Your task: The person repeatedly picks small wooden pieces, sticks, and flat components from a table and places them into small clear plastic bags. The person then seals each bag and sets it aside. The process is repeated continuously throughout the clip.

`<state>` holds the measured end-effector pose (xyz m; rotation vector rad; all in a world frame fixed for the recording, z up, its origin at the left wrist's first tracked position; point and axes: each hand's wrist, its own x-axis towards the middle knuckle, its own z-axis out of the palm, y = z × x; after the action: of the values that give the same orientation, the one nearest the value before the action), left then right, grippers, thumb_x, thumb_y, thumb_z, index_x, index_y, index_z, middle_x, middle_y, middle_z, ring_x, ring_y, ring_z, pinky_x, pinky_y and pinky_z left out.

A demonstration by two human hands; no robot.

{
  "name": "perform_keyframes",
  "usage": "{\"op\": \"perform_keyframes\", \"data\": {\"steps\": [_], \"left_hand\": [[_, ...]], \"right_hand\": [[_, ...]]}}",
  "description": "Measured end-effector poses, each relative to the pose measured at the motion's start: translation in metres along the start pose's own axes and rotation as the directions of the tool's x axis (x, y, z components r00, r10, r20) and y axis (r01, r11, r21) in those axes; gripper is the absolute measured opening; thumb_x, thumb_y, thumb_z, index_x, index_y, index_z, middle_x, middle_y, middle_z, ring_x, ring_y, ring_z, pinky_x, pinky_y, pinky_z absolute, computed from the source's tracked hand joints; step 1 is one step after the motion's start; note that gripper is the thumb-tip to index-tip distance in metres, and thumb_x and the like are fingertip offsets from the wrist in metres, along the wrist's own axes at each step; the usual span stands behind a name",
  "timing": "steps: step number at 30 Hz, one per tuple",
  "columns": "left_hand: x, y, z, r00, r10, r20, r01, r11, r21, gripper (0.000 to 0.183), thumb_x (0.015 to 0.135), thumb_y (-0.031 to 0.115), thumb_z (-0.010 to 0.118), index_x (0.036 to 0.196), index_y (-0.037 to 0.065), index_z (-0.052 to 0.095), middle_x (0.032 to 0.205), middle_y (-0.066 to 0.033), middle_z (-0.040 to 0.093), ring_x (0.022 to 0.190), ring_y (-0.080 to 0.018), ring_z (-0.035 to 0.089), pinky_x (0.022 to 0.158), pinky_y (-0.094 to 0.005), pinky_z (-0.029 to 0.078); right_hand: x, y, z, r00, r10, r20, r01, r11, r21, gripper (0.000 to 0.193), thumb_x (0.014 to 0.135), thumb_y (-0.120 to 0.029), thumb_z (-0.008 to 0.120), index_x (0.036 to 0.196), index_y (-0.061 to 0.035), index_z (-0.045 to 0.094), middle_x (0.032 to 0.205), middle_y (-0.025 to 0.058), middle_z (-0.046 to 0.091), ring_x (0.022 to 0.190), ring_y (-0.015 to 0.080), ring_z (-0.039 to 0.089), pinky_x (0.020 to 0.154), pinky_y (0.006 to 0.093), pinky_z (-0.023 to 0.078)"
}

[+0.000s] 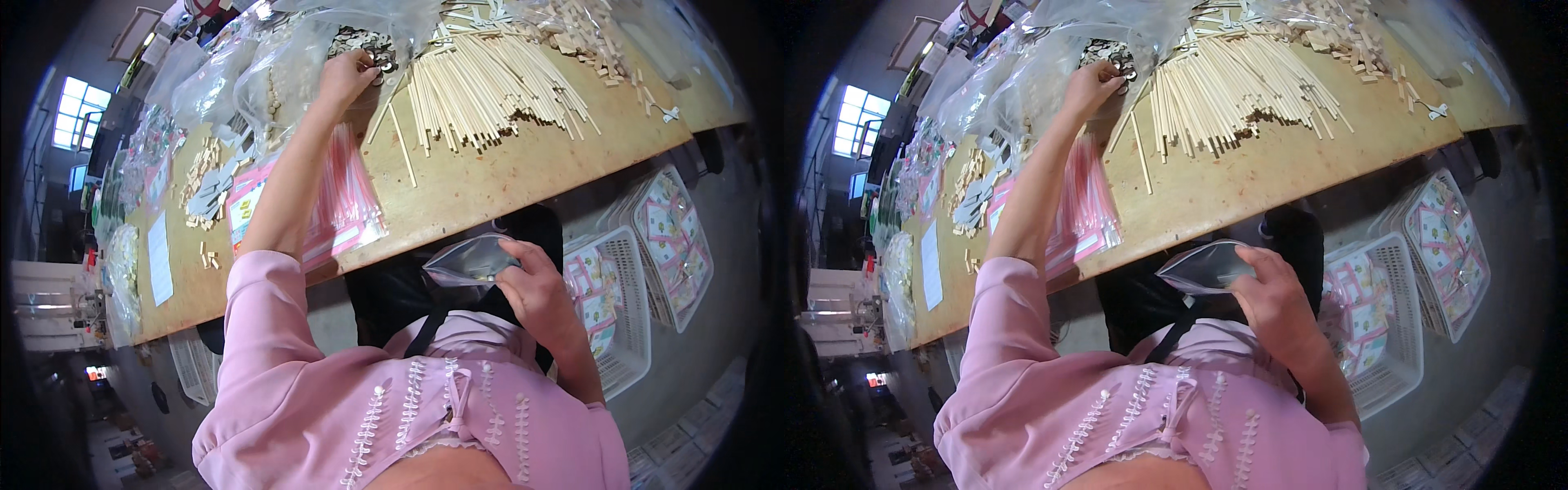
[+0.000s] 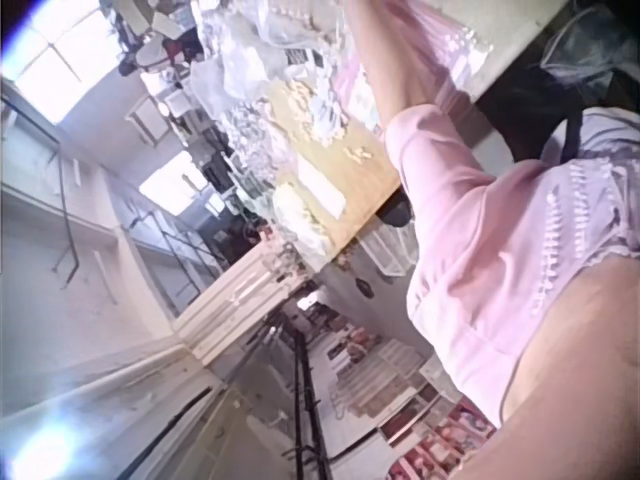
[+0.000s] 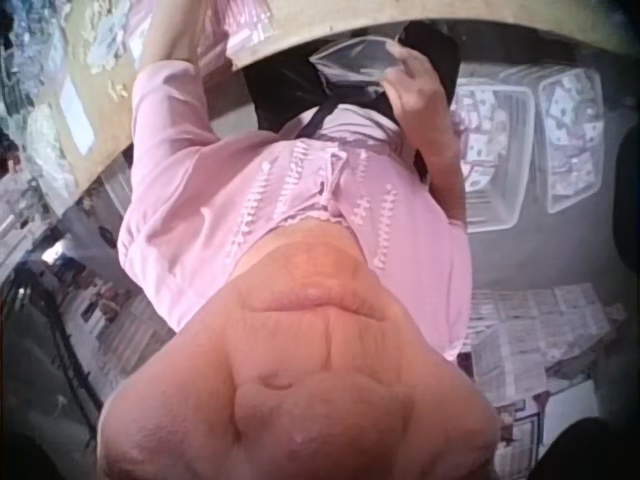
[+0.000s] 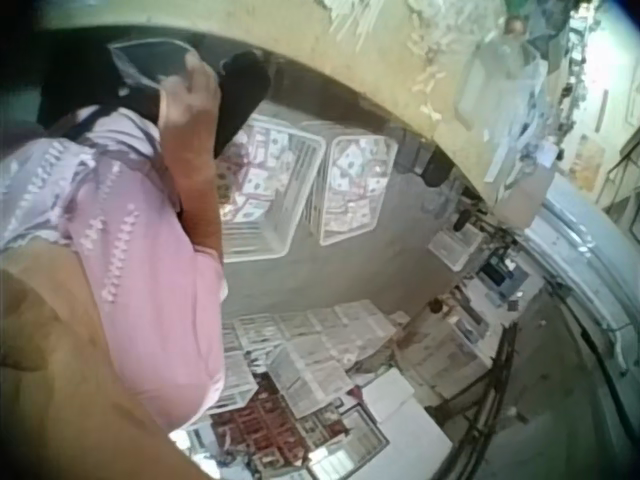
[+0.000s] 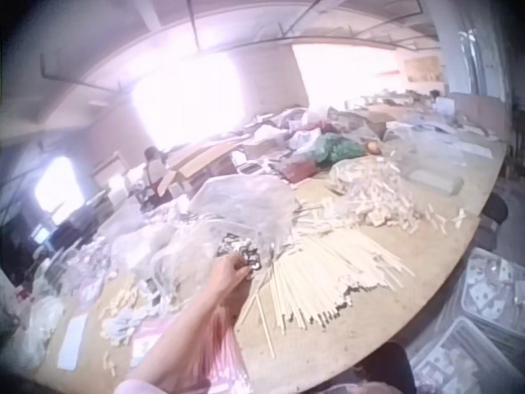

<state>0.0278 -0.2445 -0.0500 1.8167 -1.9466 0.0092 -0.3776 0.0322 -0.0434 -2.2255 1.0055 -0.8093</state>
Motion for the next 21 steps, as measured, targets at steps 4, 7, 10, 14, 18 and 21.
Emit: {"op": "perform_keyframes", "data": {"steps": [4, 7, 10, 14, 18, 21], "left_hand": [[-0.007, 0.017, -0.007, 1.0, -0.002, 0.007, 0.002, 0.999, 0.05, 0.027, 0.087, 0.029, 0.081, 0.102, 0.007, 0.077, 0.095, -0.0122, 0.079, 0.088, -0.0285, 0.076, 0.08, -0.0392, 0.059], [-0.006, 0.012, -0.001, 1.0, 0.002, -0.022, 0.0, 0.998, 0.063, 0.026, 0.087, 0.029, 0.079, 0.103, 0.008, 0.078, 0.094, -0.0104, 0.08, 0.086, -0.025, 0.076, 0.079, -0.0373, 0.058], [-0.005, -0.005, 0.004, 0.994, -0.112, -0.014, 0.11, 0.987, -0.114, 0.024, 0.087, 0.028, 0.078, 0.102, 0.01, 0.079, 0.093, -0.0083, 0.08, 0.084, -0.0205, 0.075, 0.079, -0.035, 0.057], [-0.011, -0.011, -0.001, 0.989, -0.145, 0.011, 0.143, 0.958, -0.247, 0.026, 0.085, 0.033, 0.077, 0.099, 0.011, 0.081, 0.089, -0.0081, 0.079, 0.082, -0.0212, 0.075, 0.079, -0.0346, 0.058], [-0.009, 0.017, -0.004, 0.968, -0.243, 0.056, 0.242, 0.97, 0.02, 0.039, 0.087, 0.046, 0.077, 0.106, 0.013, 0.082, 0.099, -0.0095, 0.08, 0.091, -0.024, 0.076, 0.083, -0.0384, 0.057], [-0.009, 0.028, -0.003, 0.968, -0.249, 0.024, 0.245, 0.965, 0.09, 0.042, 0.088, 0.049, 0.077, 0.11, 0.014, 0.082, 0.102, -0.0115, 0.08, 0.094, -0.026, 0.076, 0.084, -0.0396, 0.057]], "right_hand": [[0.003, -0.002, 0.001, 0.999, -0.025, 0.02, 0.025, 1.0, 0.001, 0.011, 0.083, 0.002, 0.075, 0.092, 0.0025, 0.068, 0.13, 0.0227, 0.065, 0.12, 0.0419, 0.062, 0.102, 0.0459, 0.051], [0.006, -0.006, 0.002, 0.999, -0.045, 0.01, 0.046, 0.999, -0.005, 0.011, 0.083, 0.002, 0.075, 0.092, 0.0021, 0.068, 0.131, 0.0228, 0.065, 0.121, 0.0421, 0.062, 0.102, 0.0461, 0.051], [0.004, -0.008, 0.002, 0.999, -0.041, 0.008, 0.041, 0.999, -0.008, 0.011, 0.083, 0.001, 0.074, 0.092, 0.0016, 0.068, 0.131, 0.0228, 0.065, 0.121, 0.0422, 0.062, 0.102, 0.0463, 0.05], [-0.002, -0.004, 0.003, 0.999, -0.012, 0.044, 0.012, 1.0, 0.005, 0.008, 0.086, -0.003, 0.071, 0.092, -0.0014, 0.067, 0.134, 0.0236, 0.063, 0.124, 0.0419, 0.059, 0.105, 0.0482, 0.046], [-0.002, -0.007, 0.006, 0.998, -0.022, 0.062, 0.022, 1.0, -0.001, 0.009, 0.086, -0.003, 0.07, 0.093, -0.002, 0.065, 0.133, 0.0239, 0.063, 0.123, 0.0423, 0.059, 0.104, 0.0485, 0.046], [0.001, -0.01, 0.006, 0.998, -0.032, 0.057, 0.032, 0.999, -0.003, 0.01, 0.087, -0.003, 0.07, 0.094, -0.002, 0.064, 0.133, 0.0242, 0.063, 0.124, 0.0427, 0.058, 0.105, 0.0489, 0.046]]}}
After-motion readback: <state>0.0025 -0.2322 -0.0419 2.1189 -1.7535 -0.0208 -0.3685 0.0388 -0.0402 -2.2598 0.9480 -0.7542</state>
